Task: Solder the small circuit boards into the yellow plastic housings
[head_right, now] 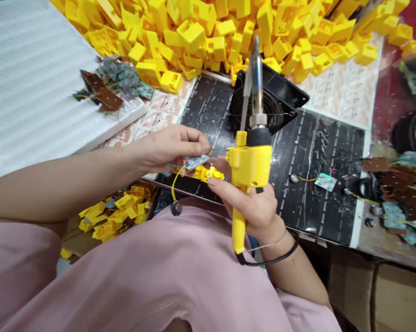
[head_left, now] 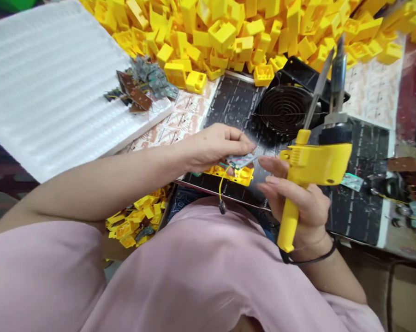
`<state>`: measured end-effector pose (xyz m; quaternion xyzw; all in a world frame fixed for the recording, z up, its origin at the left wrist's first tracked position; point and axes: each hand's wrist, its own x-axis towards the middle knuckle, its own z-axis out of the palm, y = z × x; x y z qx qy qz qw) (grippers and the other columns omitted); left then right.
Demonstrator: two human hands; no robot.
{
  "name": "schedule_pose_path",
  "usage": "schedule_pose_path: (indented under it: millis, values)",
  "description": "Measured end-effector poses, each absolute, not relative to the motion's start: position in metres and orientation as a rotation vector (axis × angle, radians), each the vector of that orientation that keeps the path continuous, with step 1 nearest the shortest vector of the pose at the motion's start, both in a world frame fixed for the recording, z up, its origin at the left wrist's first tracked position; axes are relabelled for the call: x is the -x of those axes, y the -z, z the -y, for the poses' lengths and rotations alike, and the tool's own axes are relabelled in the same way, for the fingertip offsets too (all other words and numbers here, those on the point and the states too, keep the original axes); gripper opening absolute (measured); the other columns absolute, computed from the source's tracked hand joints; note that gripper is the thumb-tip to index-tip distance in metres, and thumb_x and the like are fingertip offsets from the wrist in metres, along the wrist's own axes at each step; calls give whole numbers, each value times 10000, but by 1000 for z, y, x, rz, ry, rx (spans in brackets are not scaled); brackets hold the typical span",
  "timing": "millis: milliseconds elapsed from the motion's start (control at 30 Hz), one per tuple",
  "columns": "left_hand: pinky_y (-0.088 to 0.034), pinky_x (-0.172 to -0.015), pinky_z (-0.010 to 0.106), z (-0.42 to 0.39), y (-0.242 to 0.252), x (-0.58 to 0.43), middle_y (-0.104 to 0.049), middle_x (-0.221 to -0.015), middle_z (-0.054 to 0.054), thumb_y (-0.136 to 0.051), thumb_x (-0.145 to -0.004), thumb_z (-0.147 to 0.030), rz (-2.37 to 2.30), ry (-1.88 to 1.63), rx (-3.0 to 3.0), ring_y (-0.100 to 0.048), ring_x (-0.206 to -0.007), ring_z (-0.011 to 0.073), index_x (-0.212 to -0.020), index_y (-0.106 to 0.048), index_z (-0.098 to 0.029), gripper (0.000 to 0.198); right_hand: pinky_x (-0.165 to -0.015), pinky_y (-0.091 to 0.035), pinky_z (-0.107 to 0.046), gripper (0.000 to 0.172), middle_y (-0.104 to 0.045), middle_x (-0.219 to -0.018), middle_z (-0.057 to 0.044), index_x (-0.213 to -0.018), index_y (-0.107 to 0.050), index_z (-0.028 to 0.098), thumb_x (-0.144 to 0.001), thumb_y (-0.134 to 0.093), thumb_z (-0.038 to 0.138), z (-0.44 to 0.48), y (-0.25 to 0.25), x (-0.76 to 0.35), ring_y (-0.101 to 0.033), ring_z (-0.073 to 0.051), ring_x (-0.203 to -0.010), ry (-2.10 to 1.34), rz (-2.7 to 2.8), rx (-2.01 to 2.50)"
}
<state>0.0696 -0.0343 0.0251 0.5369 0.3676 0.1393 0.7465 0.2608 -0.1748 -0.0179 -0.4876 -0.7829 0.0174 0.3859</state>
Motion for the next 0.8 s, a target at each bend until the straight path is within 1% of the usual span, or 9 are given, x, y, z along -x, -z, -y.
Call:
schedule_pose_path:
  millis: [167,233,333,433,500,567,633,733,800]
  values:
    - [-424,-380,140,55,-14,-88,-721,-635,1,-883,-890,-219,-765,-169,-836,-500,-380,35,-716,-657,-133,297,-1124,-661,-518,489,-759,-1402,-44,-1332,-620,359,-935,-842,181,171,14,-260,-751,-287,-1312,-49,1814,1121]
    - [-417,-353,131,59,-13,-90,-685,-578,-13,-860,-898,-172,-794,-160,-801,-460,-335,31,-702,-658,-128,285,-1131,-654,-491,543,-778,-1349,-39,-1359,-602,344,-915,-865,175,170,15,-259,-769,-261,-1275,-84,1771,1085]
    - [-443,-358,149,62,-12,-86,-592,-480,-52,-684,-1008,-127,-811,-114,-750,-375,-271,35,-768,-691,-126,239,-1056,-675,-411,484,-824,-1133,34,-1284,-605,367,-935,-821,110,169,17,-256,-824,-187,-1061,-188,1796,1122]
    - [-564,-459,202,63,-11,-74,-762,-677,37,-664,-1041,-207,-760,-126,-712,-657,-431,121,-908,-743,-121,177,-1007,-681,-395,423,-812,-1005,75,-1220,-597,376,-969,-754,75,169,18,-253,-821,-158,-910,-177,1701,1135]
    - [-523,-445,167,62,-11,-66,-821,-830,82,-752,-996,-250,-730,-193,-710,-753,-568,150,-958,-759,-120,136,-990,-687,-403,441,-807,-1002,64,-1251,-582,372,-977,-727,59,169,17,-251,-816,-162,-894,-165,1670,1148]
    - [-362,-355,117,61,-11,-62,-795,-790,56,-781,-976,-244,-743,-232,-713,-644,-459,82,-933,-753,-112,141,-991,-691,-407,466,-815,-1069,36,-1282,-556,367,-972,-745,75,169,15,-250,-819,-176,-971,-168,1692,1151]
    - [-224,-307,122,59,-10,-63,-706,-656,0,-680,-1033,-213,-811,-261,-687,-436,-332,24,-883,-722,-110,187,-1018,-687,-408,478,-821,-1143,4,-1288,-532,352,-971,-747,65,170,14,-248,-817,-182,-1065,-198,1755,1150]
    - [-203,-323,130,56,-9,-72,-594,-576,-61,-457,-1085,-113,-924,-380,-567,-321,-312,21,-931,-662,-150,260,-1019,-692,-394,475,-824,-1181,-34,-1269,-529,316,-955,-769,52,168,16,-244,-817,-188,-1112,-208,1795,1079]
    - [-205,-351,127,55,-4,-78,-544,-580,-88,-435,-1055,-61,-935,-422,-605,-312,-336,24,-1002,-634,-177,236,-1046,-691,-432,455,-815,-1230,-46,-1273,-534,312,-962,-768,76,164,19,-241,-802,-212,-1182,-216,1824,1061]
